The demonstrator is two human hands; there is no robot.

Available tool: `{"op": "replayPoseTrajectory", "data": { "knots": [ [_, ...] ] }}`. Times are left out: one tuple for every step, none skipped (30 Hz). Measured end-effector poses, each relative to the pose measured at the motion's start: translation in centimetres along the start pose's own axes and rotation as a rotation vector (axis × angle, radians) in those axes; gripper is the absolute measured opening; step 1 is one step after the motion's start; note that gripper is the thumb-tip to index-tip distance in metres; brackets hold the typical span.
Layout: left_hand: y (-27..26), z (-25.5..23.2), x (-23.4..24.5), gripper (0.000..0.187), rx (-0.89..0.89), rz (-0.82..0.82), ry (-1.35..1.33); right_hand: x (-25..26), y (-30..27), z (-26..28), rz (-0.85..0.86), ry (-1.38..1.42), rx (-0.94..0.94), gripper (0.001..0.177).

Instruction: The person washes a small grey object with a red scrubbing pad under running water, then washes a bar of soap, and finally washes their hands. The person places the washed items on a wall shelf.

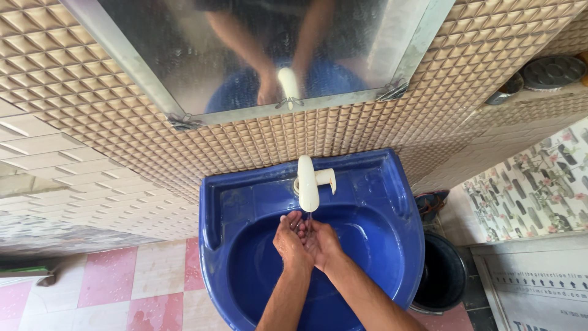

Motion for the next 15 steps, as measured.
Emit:
{"op": "replayPoseTrajectory", "data": {
  "knots": [
    [-0.6,-0.9,-0.2,0.038,-0.03,0.001,0.082,0.4,1.0,-0.1,0.036,-0.018,-0.002,0.024],
    [-1.2,-1.4,-0.2,0.038,-0.056,-0.003,0.166,0.8,2.0,-0.3,0.068,-0.032,-0.007,0.024],
    [-1.4,-1.6,-0.2,0.038,-0.107,0.01,0.165,1.1,2.9,-0.5,0.099,-0.046,-0.011,0.024],
    [-1.4,-1.7,-0.1,0.039,-0.155,0.022,0.169,1.4,3.7,-1.0,0.079,-0.11,-0.011,0.024],
    [-1.2,-1.7,0.4,0.039,-0.204,0.036,0.173,1.5,4.4,-1.4,0.06,-0.174,-0.012,0.024],
    [-0.9,-1.2,0.9,0.039,-0.198,0.007,0.168,1.7,4.7,-1.4,0.04,-0.242,-0.008,0.025],
    [-0.6,-0.6,1.5,0.038,-0.192,-0.021,0.164,1.9,4.6,-1.5,0.029,-0.26,-0.048,0.024],
    [0.1,0.0,1.8,0.038,-0.186,-0.044,0.157,2.1,4.6,-1.2,0.02,-0.281,-0.082,0.023],
    [0.8,0.8,1.8,0.036,-0.21,-0.001,0.163,2.2,4.6,-0.8,0.011,-0.301,-0.117,0.022],
    [1.4,1.6,1.8,0.033,-0.237,0.04,0.169,2.5,4.5,-0.2,-0.042,-0.262,-0.153,0.02],
    [1.7,2.4,1.6,0.031,-0.265,0.081,0.175,3.2,4.2,1.0,-0.095,-0.222,-0.189,0.019],
    [2.0,3.6,0.8,0.029,-0.236,0.124,0.185,4.3,3.7,2.4,-0.148,-0.184,-0.225,0.02],
    [2.3,4.6,-0.4,0.028,-0.206,0.167,0.194,4.9,3.8,4.3,-0.027,-0.074,-0.093,0.018],
    [2.3,5.3,-1.8,0.032,-0.192,0.326,0.221,5.5,3.7,6.2,0.093,0.038,0.037,0.02],
    [2.2,5.9,-3.5,0.036,-0.175,0.485,0.248,5.9,3.1,8.9,0.262,-0.008,0.18,0.015]
  ]
}}
Point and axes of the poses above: each hand's wrist, its own y-axis towards the middle knuckle, its own x-axis out of the back of the hand, z = x × y, the point moved 2 cm from there along y, towards the middle knuckle, and after that the axes turned 13 degrees about z, right-handed, at the moved point
